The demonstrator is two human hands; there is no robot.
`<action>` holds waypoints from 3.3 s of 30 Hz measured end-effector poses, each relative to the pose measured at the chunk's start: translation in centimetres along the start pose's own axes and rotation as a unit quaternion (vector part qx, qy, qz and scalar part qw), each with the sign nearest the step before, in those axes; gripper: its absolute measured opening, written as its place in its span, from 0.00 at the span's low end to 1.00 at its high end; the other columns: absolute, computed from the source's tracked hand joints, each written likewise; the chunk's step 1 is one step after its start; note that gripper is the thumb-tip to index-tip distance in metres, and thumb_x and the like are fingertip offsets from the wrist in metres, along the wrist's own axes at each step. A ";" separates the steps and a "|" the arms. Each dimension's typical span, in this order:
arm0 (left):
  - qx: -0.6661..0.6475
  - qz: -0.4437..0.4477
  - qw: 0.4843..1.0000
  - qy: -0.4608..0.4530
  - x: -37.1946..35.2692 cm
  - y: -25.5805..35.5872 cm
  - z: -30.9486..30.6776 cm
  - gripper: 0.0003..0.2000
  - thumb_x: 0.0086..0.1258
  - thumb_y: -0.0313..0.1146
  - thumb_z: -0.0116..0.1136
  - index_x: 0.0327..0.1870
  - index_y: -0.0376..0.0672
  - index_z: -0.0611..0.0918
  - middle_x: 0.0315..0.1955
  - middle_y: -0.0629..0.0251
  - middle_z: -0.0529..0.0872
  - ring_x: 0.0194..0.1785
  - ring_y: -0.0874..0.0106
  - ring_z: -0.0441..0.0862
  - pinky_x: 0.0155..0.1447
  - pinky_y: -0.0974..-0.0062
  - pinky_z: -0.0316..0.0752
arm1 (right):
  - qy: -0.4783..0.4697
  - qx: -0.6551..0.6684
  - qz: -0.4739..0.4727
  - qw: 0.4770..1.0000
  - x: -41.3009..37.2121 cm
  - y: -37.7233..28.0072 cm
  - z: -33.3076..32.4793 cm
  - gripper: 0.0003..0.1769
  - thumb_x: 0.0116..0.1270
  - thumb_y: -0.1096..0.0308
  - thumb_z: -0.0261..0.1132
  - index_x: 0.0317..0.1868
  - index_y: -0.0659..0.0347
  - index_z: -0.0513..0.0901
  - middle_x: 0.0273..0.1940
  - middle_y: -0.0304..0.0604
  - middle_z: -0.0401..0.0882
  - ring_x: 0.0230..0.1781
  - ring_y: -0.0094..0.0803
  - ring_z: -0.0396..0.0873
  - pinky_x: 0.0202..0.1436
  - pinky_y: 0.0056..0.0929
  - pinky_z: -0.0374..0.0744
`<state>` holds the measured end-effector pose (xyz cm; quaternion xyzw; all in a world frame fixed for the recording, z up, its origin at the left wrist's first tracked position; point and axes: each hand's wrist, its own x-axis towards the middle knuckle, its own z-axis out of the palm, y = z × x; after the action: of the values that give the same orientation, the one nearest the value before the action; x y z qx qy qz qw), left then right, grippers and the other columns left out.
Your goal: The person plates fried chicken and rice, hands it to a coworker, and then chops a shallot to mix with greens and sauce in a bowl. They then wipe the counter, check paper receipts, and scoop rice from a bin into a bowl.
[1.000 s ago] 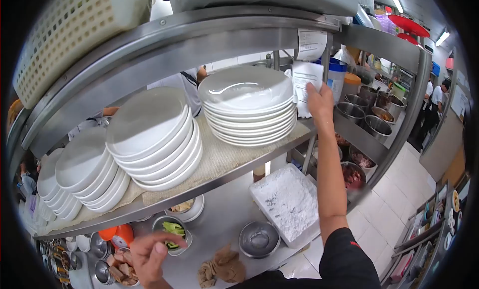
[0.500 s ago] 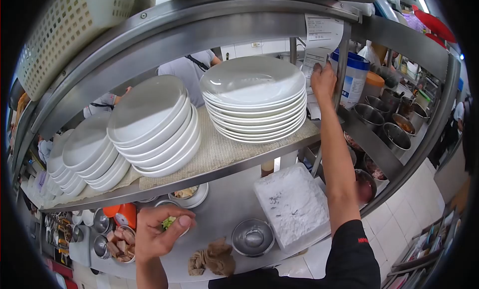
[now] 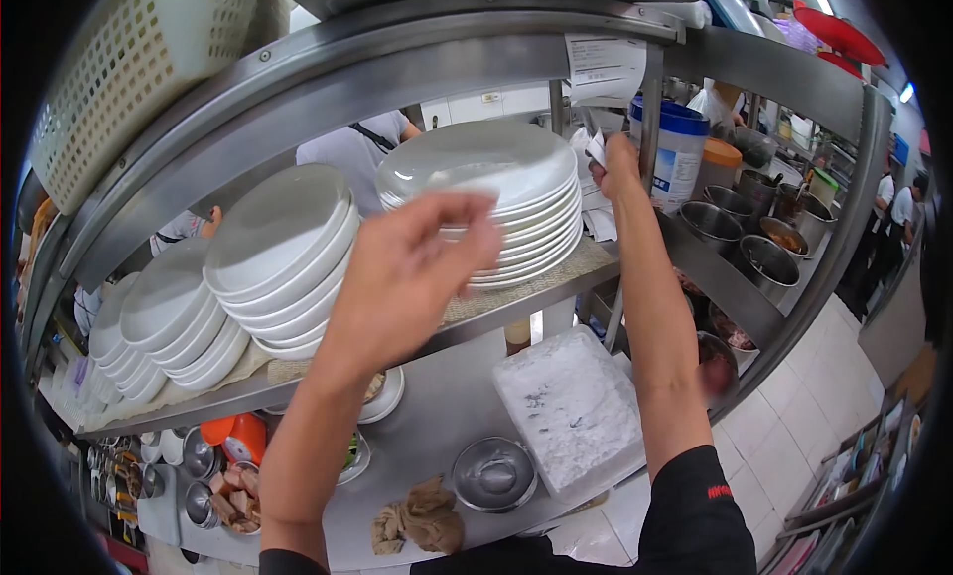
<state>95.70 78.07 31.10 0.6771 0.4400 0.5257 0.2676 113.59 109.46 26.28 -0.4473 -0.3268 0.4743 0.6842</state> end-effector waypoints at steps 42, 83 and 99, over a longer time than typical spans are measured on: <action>-0.083 0.051 0.902 0.420 -13.7 0.4 -26.0 0.10 0.65 0.31 0.55 0.40 0.32 0.76 0.24 0.58 0.82 0.19 0.73 0.79 0.21 0.79 0.75 | -0.505 -0.043 -0.244 0.827 -39.9 -1.6 16.2 0.15 0.65 0.63 0.58 0.35 0.70 0.82 0.25 0.41 0.81 0.27 0.19 0.76 0.35 0.21 0.74; 0.240 -0.031 0.892 0.381 -11.2 3.2 -26.9 0.12 0.56 0.34 0.55 0.27 0.32 0.83 0.18 0.58 0.83 0.17 0.75 0.79 0.28 0.78 0.76 | -0.275 -0.197 -0.415 0.845 -39.9 -4.5 17.6 0.18 0.52 0.57 0.66 0.19 0.65 0.81 0.14 0.43 0.76 0.16 0.31 0.73 0.27 0.29 0.72; 0.417 -0.054 0.831 0.364 -14.3 4.3 -24.3 0.21 0.58 0.50 0.60 0.29 0.35 0.83 0.18 0.65 0.81 0.20 0.78 0.78 0.25 0.81 0.71 | -0.214 -0.244 -0.475 0.818 -39.2 -3.6 15.3 0.23 0.52 0.49 0.65 0.19 0.64 0.82 0.13 0.43 0.75 0.16 0.34 0.73 0.26 0.32 0.72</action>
<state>73.14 61.01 35.25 0.4594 0.7190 0.4850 -0.1918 88.38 76.62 34.62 -0.2762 -0.7417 0.0794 0.6060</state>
